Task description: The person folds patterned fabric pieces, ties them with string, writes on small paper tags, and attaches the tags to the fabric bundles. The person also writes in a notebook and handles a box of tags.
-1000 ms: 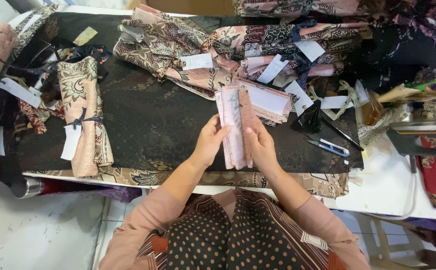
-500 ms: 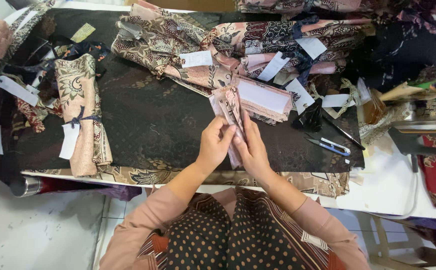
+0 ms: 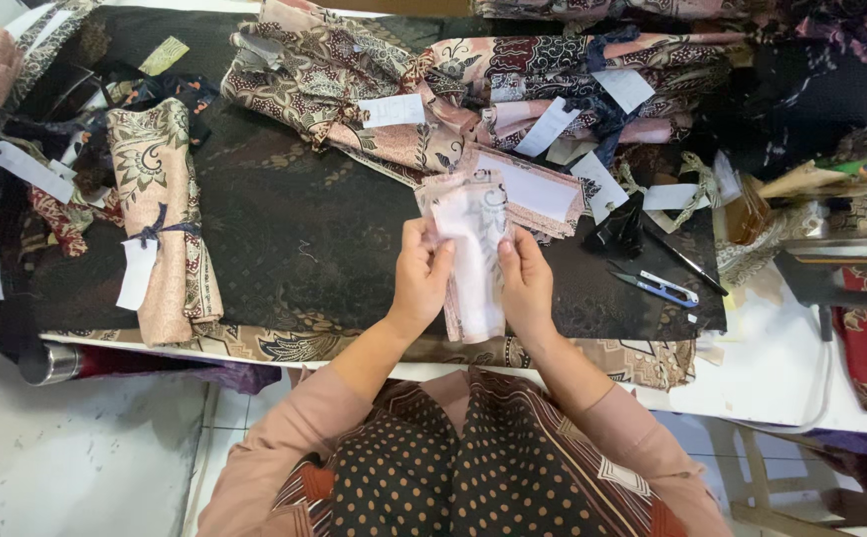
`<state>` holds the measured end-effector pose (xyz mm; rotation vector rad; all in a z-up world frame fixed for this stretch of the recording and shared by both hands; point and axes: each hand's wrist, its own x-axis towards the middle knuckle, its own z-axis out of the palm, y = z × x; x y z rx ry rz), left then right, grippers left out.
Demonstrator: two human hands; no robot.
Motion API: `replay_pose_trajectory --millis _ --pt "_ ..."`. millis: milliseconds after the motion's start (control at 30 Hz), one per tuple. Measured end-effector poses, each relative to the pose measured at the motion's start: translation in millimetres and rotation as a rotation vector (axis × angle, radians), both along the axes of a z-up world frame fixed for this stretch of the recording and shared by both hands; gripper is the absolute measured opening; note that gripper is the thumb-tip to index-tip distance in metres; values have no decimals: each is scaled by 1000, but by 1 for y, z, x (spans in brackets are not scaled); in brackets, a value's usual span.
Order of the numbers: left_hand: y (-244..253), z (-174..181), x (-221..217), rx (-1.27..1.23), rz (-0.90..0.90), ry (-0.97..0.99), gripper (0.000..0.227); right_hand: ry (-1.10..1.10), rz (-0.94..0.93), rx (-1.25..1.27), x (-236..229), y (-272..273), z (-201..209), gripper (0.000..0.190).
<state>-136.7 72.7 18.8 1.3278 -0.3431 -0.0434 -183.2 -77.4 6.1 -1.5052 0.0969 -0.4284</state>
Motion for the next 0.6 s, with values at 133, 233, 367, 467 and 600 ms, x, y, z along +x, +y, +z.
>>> replay_pose_trajectory --millis 133,233,367,467,600 --pt "2 -4 -2 3 44 -221 35 31 -24 -33 -1 4 2 25" --pt "7 -6 -1 129 91 -297 48 50 7 -161 -3 6 -6 25" --pt "18 -11 -3 -251 -137 299 66 335 47 -51 -2 10 -25 31" --pt "28 -19 -2 -300 -216 643 59 423 297 550 -6 10 -31 40" --pt "73 -19 10 -265 -259 664 62 250 456 -167 6 -5 -13 42"
